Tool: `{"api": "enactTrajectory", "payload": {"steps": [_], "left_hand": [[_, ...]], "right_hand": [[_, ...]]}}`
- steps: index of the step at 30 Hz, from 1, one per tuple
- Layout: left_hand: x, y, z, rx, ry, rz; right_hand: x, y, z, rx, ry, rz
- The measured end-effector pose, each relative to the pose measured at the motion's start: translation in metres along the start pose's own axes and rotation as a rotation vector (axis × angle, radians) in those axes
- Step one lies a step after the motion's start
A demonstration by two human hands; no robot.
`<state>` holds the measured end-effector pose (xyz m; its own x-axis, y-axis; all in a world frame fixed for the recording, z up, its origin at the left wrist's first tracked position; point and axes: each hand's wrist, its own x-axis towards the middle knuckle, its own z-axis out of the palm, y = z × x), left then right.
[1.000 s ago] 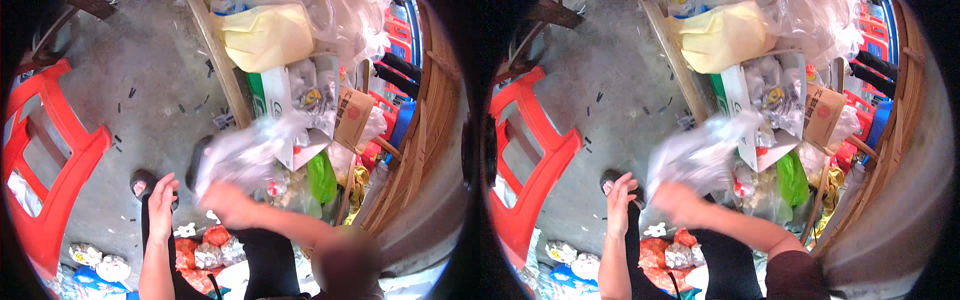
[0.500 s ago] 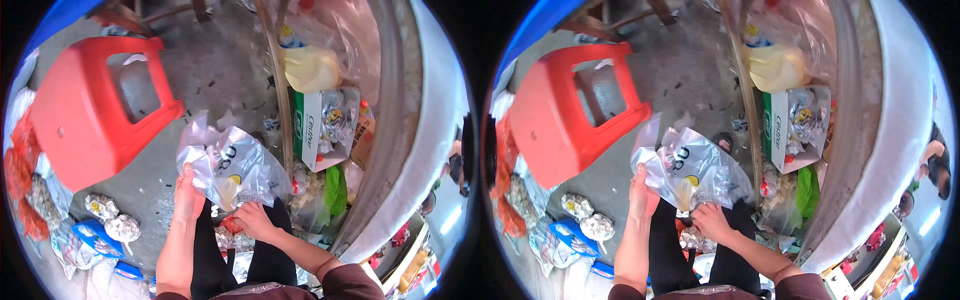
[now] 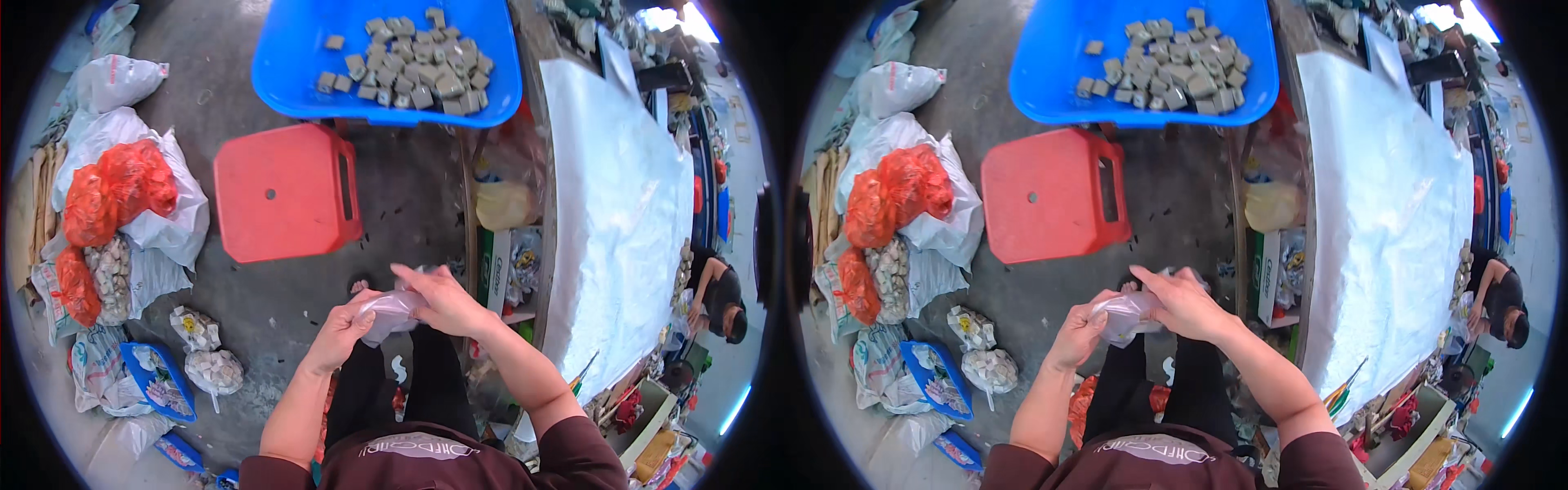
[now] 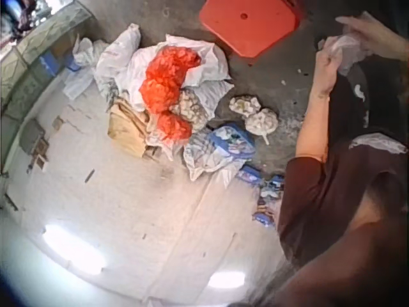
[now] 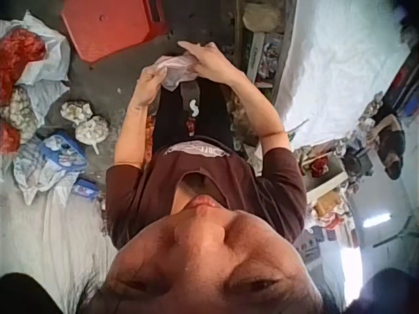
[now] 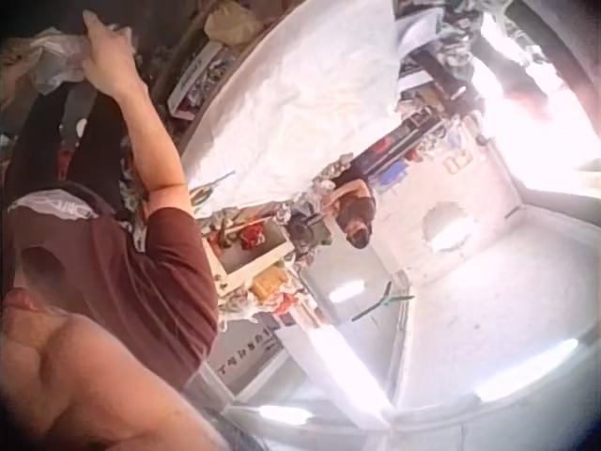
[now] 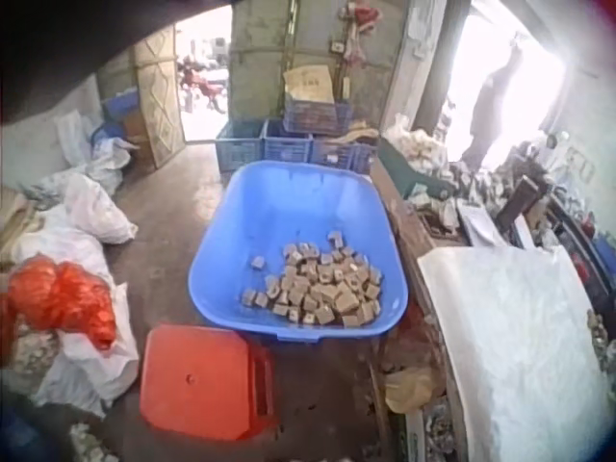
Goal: The person retrieves a clear plastic bag from a shelf and proceeds to pack small, rectangular, beige blocks from a blue bin into the bag. The person handles the blocks one by one, placing them into the bag until it is partially filled.
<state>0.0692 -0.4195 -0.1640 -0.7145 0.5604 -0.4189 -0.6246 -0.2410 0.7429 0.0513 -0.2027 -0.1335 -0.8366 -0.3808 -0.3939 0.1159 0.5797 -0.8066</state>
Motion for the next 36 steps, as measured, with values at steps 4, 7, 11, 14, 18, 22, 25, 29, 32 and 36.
{"api": "enactTrajectory", "payload": {"steps": [4,7,11,14,18,22,25,29,32,36], "left_hand": [[-0.008,0.039,0.003,-0.197,-0.04,0.066],[-0.03,0.067,0.011,-0.348,-0.013,0.156],[-0.032,0.08,0.017,-0.472,0.072,0.303],[-0.021,0.1,0.026,-0.407,0.146,0.341],[-0.01,0.127,0.052,-0.433,0.332,0.374],[0.017,0.149,0.074,-0.2,0.347,0.396],[0.037,0.169,0.089,-0.035,0.297,0.381],[0.063,0.207,0.119,0.074,0.302,0.337],[0.086,0.232,0.129,0.103,0.422,0.329],[0.135,0.252,0.146,0.222,0.68,0.538]], "right_hand": [[-0.015,-0.022,-0.006,-0.254,0.185,-0.062],[-0.017,-0.054,-0.017,-0.43,0.357,-0.108],[-0.032,-0.049,-0.04,-0.304,0.458,0.05],[-0.042,-0.069,-0.059,-0.03,0.442,0.325],[-0.046,-0.054,-0.09,-0.34,0.403,0.065],[-0.038,-0.075,-0.132,-0.321,0.36,-0.07],[-0.014,-0.099,-0.159,-0.244,0.301,-0.304],[0.022,-0.096,-0.188,-0.393,0.253,-0.572],[0.028,-0.079,-0.218,-0.384,0.146,-0.489],[0.021,-0.071,-0.246,-0.02,0.058,-0.264]]}}
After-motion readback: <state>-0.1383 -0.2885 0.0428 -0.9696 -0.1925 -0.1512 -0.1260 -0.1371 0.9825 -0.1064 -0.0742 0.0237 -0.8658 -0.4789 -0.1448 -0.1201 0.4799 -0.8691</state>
